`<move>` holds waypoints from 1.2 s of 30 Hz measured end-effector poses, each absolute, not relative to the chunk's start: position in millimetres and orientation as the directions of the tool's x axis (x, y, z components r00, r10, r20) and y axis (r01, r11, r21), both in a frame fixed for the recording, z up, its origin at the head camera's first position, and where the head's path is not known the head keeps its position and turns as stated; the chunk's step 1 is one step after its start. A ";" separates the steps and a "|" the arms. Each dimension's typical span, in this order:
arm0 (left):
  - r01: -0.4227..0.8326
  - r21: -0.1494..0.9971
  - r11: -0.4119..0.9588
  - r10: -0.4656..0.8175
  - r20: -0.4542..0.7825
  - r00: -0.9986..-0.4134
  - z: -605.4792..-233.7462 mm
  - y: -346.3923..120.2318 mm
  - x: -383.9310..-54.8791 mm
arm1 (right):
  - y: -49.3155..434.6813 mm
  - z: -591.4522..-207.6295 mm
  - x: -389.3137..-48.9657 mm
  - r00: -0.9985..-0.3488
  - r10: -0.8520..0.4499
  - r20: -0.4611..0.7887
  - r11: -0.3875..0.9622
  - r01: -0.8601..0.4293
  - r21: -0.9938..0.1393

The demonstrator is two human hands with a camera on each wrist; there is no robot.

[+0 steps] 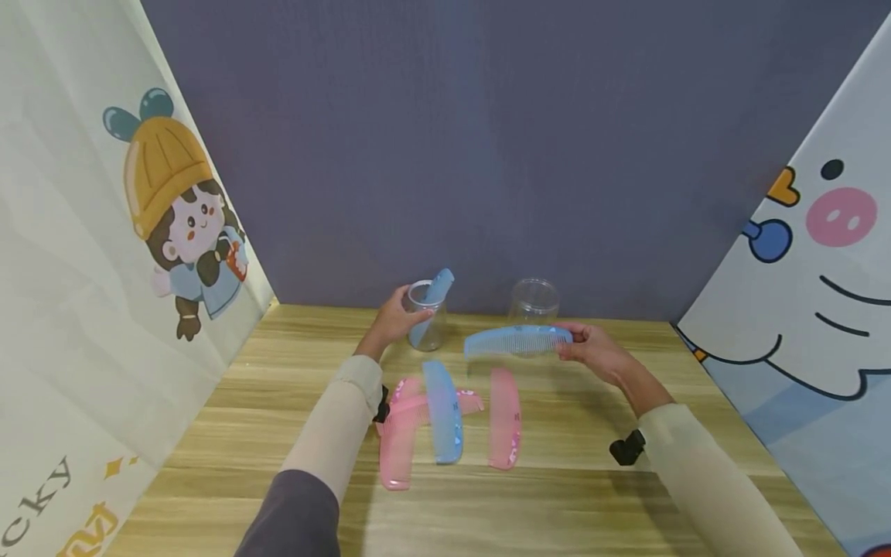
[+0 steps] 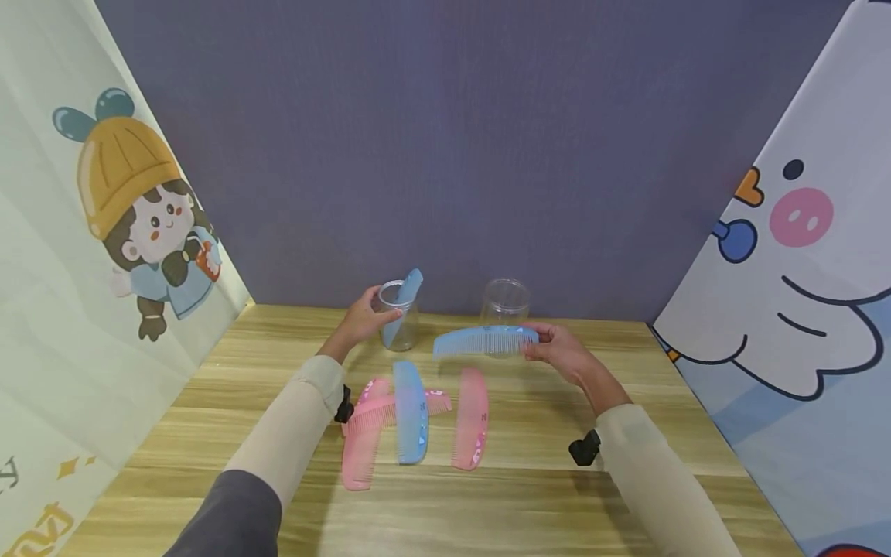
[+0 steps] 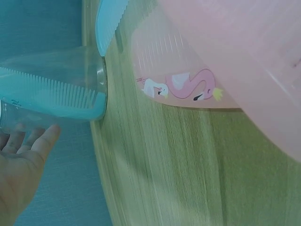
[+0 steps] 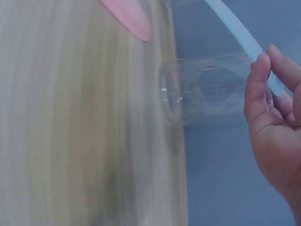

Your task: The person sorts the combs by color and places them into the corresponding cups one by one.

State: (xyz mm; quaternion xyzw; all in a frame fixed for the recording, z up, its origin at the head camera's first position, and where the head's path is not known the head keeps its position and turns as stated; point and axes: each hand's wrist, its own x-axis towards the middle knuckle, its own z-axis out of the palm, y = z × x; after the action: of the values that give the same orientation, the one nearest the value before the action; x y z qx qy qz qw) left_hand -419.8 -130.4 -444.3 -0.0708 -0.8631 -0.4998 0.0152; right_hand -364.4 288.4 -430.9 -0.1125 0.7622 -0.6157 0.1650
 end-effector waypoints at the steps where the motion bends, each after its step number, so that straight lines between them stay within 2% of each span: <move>1: 0.139 0.860 0.491 0.108 0.099 -0.989 -444.5 -130.5 -420.0 | 287.3 -428.4 -365.1 -0.922 -0.371 -0.112 0.215 0.032 -0.976; 11: 0.141 0.864 0.483 0.110 0.100 -0.989 -442.7 -132.2 -418.6 | 267.7 -405.1 -373.7 -0.946 -0.312 -0.090 0.240 0.013 -0.971; 19: 0.150 0.866 0.476 0.117 0.107 -0.987 -444.1 -133.1 -420.0 | 252.8 -390.0 -377.4 -0.938 -0.324 -0.124 0.246 0.042 -0.968; 28: 0.164 0.868 0.469 0.127 0.117 -0.985 -444.1 -134.4 -419.8 | 238.5 -372.3 -388.3 -0.945 -0.317 -0.082 0.330 -0.029 -0.944; 36: 0.161 0.868 0.470 0.132 0.111 -0.985 -442.6 -135.5 -418.7 | 220.7 -356.9 -395.5 -0.958 -0.281 -0.065 0.302 -0.023 -0.953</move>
State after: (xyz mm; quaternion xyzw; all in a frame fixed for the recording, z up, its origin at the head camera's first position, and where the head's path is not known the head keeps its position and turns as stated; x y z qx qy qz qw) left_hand -418.7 -135.5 -442.6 -0.0854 -0.8572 -0.5077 0.0144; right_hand -395.5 220.7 -356.9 -0.0951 0.7991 -0.5832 0.1104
